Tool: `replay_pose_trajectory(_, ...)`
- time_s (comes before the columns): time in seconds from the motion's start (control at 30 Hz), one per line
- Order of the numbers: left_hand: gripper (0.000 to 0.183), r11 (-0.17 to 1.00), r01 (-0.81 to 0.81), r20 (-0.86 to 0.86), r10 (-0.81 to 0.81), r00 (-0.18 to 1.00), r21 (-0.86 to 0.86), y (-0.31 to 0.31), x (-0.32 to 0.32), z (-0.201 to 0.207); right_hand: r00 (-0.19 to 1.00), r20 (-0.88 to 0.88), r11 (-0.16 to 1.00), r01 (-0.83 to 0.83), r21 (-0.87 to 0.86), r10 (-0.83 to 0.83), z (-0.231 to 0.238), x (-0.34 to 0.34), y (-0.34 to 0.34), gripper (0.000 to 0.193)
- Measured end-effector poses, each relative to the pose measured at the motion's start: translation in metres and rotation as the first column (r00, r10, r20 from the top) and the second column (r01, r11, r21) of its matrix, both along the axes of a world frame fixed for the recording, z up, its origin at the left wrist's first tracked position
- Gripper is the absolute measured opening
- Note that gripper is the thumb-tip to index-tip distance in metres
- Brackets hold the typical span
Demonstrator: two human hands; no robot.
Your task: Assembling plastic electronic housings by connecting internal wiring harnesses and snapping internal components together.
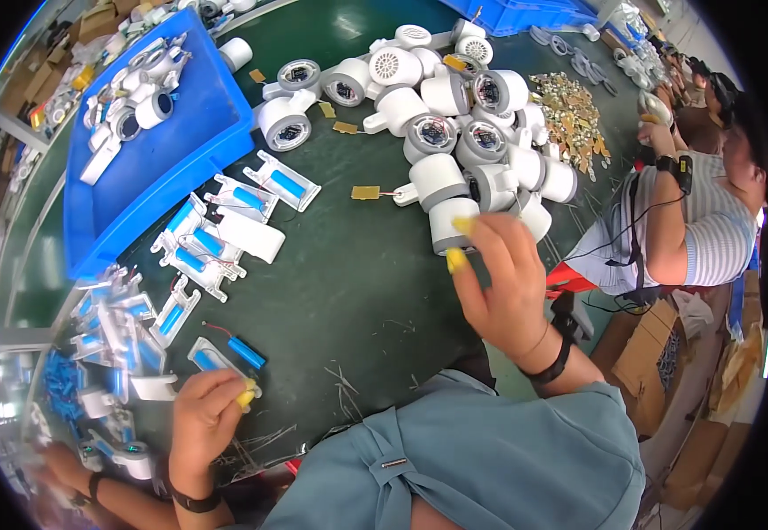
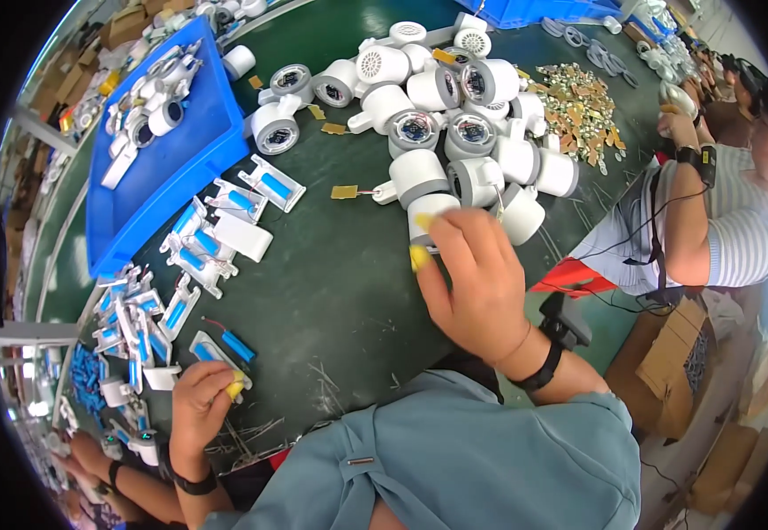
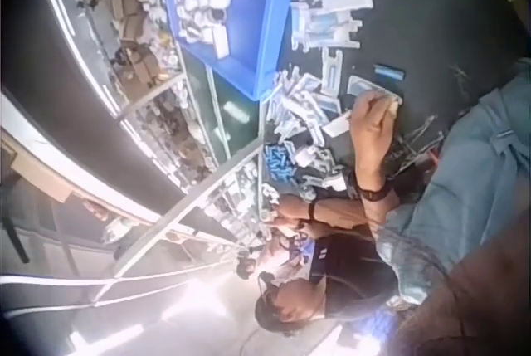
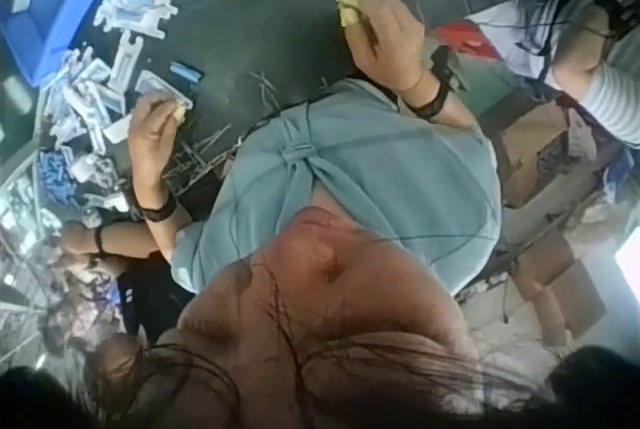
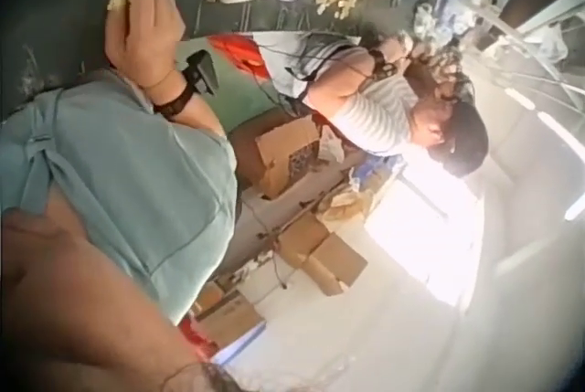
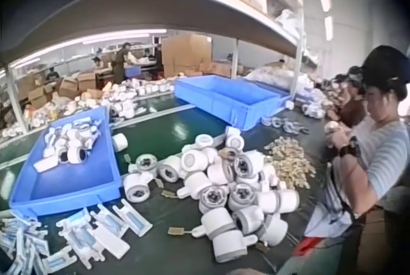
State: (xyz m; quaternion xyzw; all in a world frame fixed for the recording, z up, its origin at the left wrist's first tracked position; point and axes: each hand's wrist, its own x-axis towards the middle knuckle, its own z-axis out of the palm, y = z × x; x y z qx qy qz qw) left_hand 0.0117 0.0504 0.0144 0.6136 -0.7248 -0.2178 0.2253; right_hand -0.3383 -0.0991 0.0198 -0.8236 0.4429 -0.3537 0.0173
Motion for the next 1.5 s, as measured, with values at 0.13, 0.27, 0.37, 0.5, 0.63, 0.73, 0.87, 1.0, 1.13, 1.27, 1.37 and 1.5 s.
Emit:
replay_pose_trajectory(0.13,0.023,0.999,0.035,-0.009,-0.035,0.999,0.002,-0.009,-0.019,-0.006,0.993,-0.121,0.989,0.004,0.150,0.014,0.000,0.032,-0.024,0.041)
replay_pose_trajectory(0.27,0.024,0.999,0.009,-0.079,-0.013,0.997,-0.047,-0.013,-0.025,-0.016,0.928,-0.373,0.988,0.073,0.139,-0.016,-0.031,0.072,-0.049,0.039)
replay_pose_trajectory(0.37,0.025,0.994,-0.028,-0.084,0.019,0.996,-0.103,-0.010,-0.026,-0.023,0.897,-0.439,0.994,0.089,0.060,-0.054,-0.051,0.082,-0.063,0.022)
replay_pose_trajectory(0.5,0.028,0.989,-0.017,-0.158,-0.006,0.987,-0.144,-0.017,-0.024,-0.026,0.933,-0.306,0.958,-0.105,0.267,0.187,-0.033,0.078,-0.035,0.013)
replay_pose_trajectory(0.63,0.029,0.988,-0.064,-0.176,0.038,0.984,-0.142,-0.020,-0.028,-0.026,0.876,0.134,0.731,-0.463,0.502,0.463,-0.032,0.066,-0.008,0.033)
replay_pose_trajectory(0.73,0.029,0.992,-0.040,-0.231,0.010,0.973,-0.124,-0.024,-0.032,-0.028,0.609,0.793,0.093,-0.788,0.609,-0.024,-0.036,0.057,0.015,0.043)
replay_pose_trajectory(0.87,0.028,0.993,-0.018,-0.223,-0.008,0.975,-0.116,-0.024,-0.034,-0.029,0.457,0.743,-0.003,-0.852,0.523,-0.488,-0.026,0.049,0.027,0.045)
replay_pose_trajectory(1.0,0.026,0.993,-0.037,-0.260,0.007,0.966,-0.113,-0.025,-0.038,-0.028,0.394,0.709,0.036,-0.861,0.508,-0.585,-0.027,0.037,0.035,0.041)
replay_pose_trajectory(1.13,0.024,0.997,-0.067,-0.269,0.056,0.961,-0.033,-0.027,-0.038,-0.026,0.296,0.621,0.095,-0.850,0.518,-0.726,-0.023,0.033,0.035,0.042)
replay_pose_trajectory(1.27,0.022,0.999,-0.028,-0.213,0.019,0.977,-0.040,-0.030,-0.037,-0.019,0.223,0.587,0.004,-0.933,0.361,-0.778,-0.037,0.023,0.033,0.042)
replay_pose_trajectory(1.37,0.018,0.955,-0.097,-0.340,0.194,0.920,0.281,-0.030,-0.034,-0.011,0.186,0.551,-0.039,-0.963,0.267,-0.814,-0.031,0.024,0.029,0.040)
replay_pose_trajectory(1.5,0.011,0.860,0.028,-0.613,0.340,0.713,0.509,-0.034,-0.026,-0.012,0.115,0.506,-0.011,-0.979,0.205,-0.855,-0.032,0.026,0.029,0.038)
